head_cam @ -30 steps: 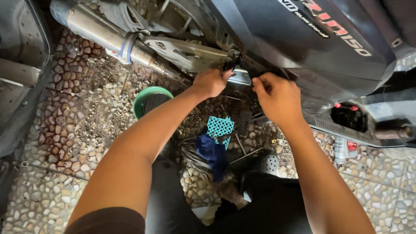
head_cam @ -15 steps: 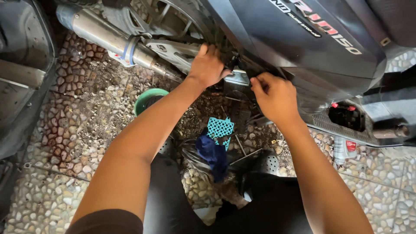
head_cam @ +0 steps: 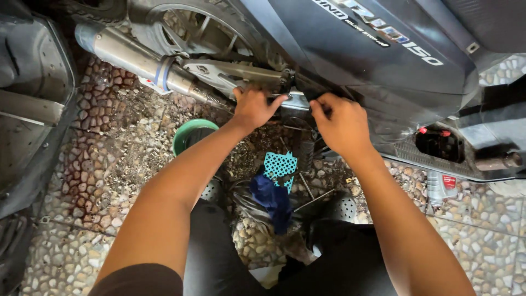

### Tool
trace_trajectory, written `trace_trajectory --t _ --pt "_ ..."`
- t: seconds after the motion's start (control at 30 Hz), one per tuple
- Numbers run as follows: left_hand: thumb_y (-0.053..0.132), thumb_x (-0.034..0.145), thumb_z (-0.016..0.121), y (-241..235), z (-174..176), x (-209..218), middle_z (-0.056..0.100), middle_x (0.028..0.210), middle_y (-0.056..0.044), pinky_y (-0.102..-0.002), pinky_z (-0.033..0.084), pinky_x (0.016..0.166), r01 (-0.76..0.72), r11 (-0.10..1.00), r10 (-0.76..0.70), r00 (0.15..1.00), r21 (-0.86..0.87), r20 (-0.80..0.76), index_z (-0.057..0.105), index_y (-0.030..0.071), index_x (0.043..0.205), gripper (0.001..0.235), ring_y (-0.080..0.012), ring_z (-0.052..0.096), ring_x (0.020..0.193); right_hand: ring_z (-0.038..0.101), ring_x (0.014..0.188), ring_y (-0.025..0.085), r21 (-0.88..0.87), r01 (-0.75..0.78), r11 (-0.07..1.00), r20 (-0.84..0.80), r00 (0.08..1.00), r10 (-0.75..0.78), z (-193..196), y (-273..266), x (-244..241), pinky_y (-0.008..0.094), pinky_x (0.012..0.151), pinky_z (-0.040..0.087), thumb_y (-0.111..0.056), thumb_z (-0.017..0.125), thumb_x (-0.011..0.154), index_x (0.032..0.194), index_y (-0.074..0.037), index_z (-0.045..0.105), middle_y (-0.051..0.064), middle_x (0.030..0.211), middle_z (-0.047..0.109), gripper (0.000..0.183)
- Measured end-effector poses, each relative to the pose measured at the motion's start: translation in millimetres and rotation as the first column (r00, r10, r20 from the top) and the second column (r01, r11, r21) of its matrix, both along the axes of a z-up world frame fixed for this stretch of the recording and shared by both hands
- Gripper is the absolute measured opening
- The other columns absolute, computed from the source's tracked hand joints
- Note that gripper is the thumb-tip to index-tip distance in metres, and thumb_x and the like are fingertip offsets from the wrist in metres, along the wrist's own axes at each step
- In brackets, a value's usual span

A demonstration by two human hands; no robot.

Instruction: The person cleans a small metal part with a cloth, then uses a socket wrench to tighten a bolt on the motorcycle's engine area. The person continues to adjust and tighten the bolt throughout the clip.

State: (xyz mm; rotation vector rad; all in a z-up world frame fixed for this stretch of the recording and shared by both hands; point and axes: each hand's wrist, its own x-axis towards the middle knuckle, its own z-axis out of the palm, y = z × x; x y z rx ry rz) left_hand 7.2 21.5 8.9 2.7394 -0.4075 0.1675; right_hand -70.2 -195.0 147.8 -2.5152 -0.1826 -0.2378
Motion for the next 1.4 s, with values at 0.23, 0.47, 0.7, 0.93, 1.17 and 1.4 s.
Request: trace_trajectory --t 0.23,0.47,0.7,0.93,1.17,1.4 --pt "0.061 0.093 0.055 -21 0 -8 0.074 0.108 -0.017 -0.063 0.034 0.095 -0.15 0.966 0.117 0.98 -0.208 -0.162 0.077 0.008 0.102 0.058 -0.0399 0.066 0.106 0.069 0.066 0.035 0.027 -0.009 1.0 -0.004 1.0 0.01 1 2 1 0.045 0.062 0.052 -0.027 0.072 0.095 0.092 -0.007 0.075 0.015 0.076 0.071 0.02" --pt "0.064 0.102 0.032 -26 -18 3 0.071 0.108 -0.025 -0.058 0.033 0.102 -0.188 0.966 0.098 0.9 -0.175 -0.426 0.077 0.007 0.105 0.072 -0.0424 0.063 0.109 0.068 0.064 0.035 0.003 0.035 0.999 -0.038 0.999 -0.035 5 6 1 0.045 0.061 0.052 -0.03 0.072 0.096 0.089 -0.008 0.075 0.014 0.071 0.07 0.023" --pt "0.068 0.103 0.034 -11 42 20 0.073 0.105 -0.018 -0.048 0.025 0.11 0.086 0.941 0.01 0.96 0.327 -0.279 0.078 0.008 0.105 0.075 -0.0311 0.067 0.106 0.068 0.063 0.034 -0.023 0.01 1.0 -0.003 1.0 -0.01 3 6 0 0.045 0.061 0.051 -0.031 0.07 0.098 0.087 -0.008 0.075 0.012 0.07 0.07 0.026" --pt "0.058 0.095 0.05 -21 24 26 0.067 0.118 -0.015 -0.047 0.023 0.103 0.063 0.826 -0.119 0.991 0.561 0.064 0.08 0.014 0.104 0.055 -0.0324 0.051 0.12 0.067 0.063 0.035 -0.018 0.011 1.0 0.011 1.0 -0.011 1 6 0 0.045 0.06 0.051 -0.031 0.071 0.098 0.087 -0.008 0.074 0.012 0.069 0.07 0.026" --pt "0.065 0.098 0.05 -5 16 21 0.068 0.118 -0.014 -0.048 0.026 0.102 0.101 0.837 -0.18 0.979 0.538 0.095 0.081 0.01 0.107 0.064 -0.03 0.053 0.12 0.068 0.068 0.035 -0.019 -0.033 0.999 0.091 0.995 0.035 -9 -2 -2 0.046 0.063 0.053 -0.026 0.074 0.095 0.091 -0.007 0.074 0.015 0.078 0.07 0.02" --pt "0.07 0.099 0.05 14 4 0 0.069 0.114 -0.018 -0.054 0.033 0.095 0.112 0.97 -0.144 0.979 0.215 0.141 0.079 0.007 0.109 0.07 -0.0332 0.057 0.119 0.067 0.071 0.036 -0.022 -0.044 0.999 0.056 0.997 0.045 -5 -1 -5 0.047 0.066 0.052 -0.026 0.074 0.095 0.093 -0.008 0.075 0.016 0.079 0.069 0.018"
